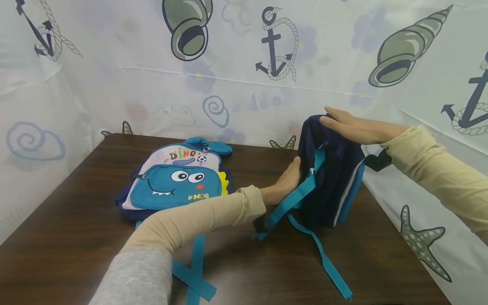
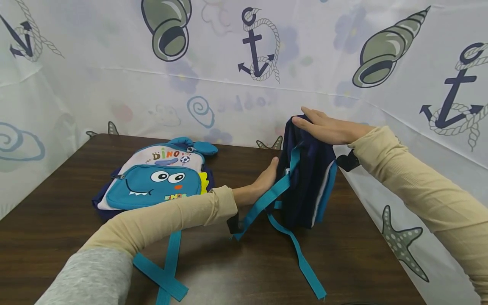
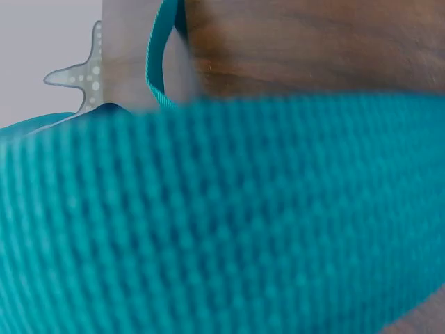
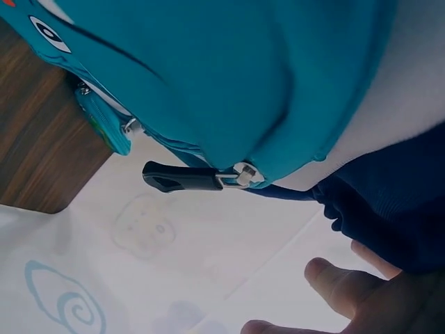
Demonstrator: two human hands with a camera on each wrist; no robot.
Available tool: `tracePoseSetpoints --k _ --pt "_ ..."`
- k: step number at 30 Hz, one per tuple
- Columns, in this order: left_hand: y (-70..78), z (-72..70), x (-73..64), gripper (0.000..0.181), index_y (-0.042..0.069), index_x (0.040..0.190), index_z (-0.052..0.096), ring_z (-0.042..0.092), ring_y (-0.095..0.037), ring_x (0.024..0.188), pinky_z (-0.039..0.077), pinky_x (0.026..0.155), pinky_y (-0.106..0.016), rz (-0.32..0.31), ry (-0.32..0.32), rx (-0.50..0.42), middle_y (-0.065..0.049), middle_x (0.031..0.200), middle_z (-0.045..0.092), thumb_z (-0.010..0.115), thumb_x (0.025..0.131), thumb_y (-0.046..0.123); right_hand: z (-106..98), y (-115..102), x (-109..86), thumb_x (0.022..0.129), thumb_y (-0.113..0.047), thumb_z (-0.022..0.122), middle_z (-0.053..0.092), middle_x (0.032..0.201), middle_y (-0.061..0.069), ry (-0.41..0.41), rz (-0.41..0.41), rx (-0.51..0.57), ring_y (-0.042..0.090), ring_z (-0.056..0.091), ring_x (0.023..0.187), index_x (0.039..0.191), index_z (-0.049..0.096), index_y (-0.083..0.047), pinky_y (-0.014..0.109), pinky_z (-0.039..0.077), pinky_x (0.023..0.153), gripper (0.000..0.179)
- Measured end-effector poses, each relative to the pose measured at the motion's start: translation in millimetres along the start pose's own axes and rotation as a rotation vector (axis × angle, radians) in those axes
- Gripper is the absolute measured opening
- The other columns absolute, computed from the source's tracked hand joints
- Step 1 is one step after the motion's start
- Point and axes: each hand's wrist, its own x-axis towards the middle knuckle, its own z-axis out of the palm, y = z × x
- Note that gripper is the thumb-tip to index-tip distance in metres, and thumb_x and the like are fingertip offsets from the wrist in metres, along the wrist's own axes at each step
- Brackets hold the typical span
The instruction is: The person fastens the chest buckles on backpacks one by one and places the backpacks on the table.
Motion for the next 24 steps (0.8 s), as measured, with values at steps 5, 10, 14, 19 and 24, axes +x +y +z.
tracePoseSetpoints --k 5,10,14,19,24 --pt "-3.7 0.0 0.0 0.073 0.017 0.159 0.027 0.026 -0.026 0.152 0.018 0.125 -0.046 -0.056 -0.030 -0.099 -0.006 0.164 0.029 0.013 0.104 0.062 -1 4 -1.4 0.101 -0.062 0.015 -0.016 0.165 0.022 -0.010 -0.005 -0.006 0.048 -0.014 0.151 0.159 -0.013 -0.012 0.075 -0.004 0.113 0.082" --pt "-6.9 5.7 -4.2 0.079 0.007 0.154 0.036 0.035 -0.036 0.146 0.025 0.121 -0.050 -0.245 -0.052 -0.272 -0.018 0.158 0.037 0.020 0.103 0.064 0 7 -2.1 0.102 -0.063 0.016 -0.013 0.165 0.024 -0.021 0.000 -0.016 0.048 -0.013 0.151 0.160 -0.010 -0.009 0.075 -0.003 0.113 0.083" --pt "-6.3 13.5 -8.1 0.080 0.006 0.156 0.030 0.032 -0.039 0.147 0.029 0.119 -0.055 -0.297 -0.082 -0.351 -0.022 0.159 0.033 0.024 0.102 0.064 1 6 -2.7 0.102 -0.063 0.019 -0.011 0.165 0.024 -0.027 -0.004 -0.019 0.049 -0.011 0.151 0.160 -0.008 -0.009 0.075 -0.002 0.114 0.084" --pt "-4.0 20.1 -8.0 0.081 0.006 0.156 0.030 0.031 -0.039 0.147 0.033 0.115 -0.060 -0.267 -0.076 -0.344 -0.019 0.161 0.030 0.026 0.101 0.065 3 8 -3.0 0.101 -0.064 0.020 -0.009 0.166 0.025 -0.030 -0.004 -0.024 0.050 -0.008 0.151 0.160 -0.008 -0.010 0.076 0.000 0.113 0.085" --pt "-4.2 21.1 -6.9 0.081 0.006 0.156 0.032 0.032 -0.037 0.148 0.032 0.116 -0.059 -0.259 -0.072 -0.333 -0.017 0.161 0.032 0.026 0.101 0.065 4 12 -2.6 0.101 -0.064 0.020 -0.008 0.165 0.025 -0.029 0.002 -0.026 0.051 -0.008 0.150 0.160 -0.008 -0.009 0.076 0.000 0.113 0.085"
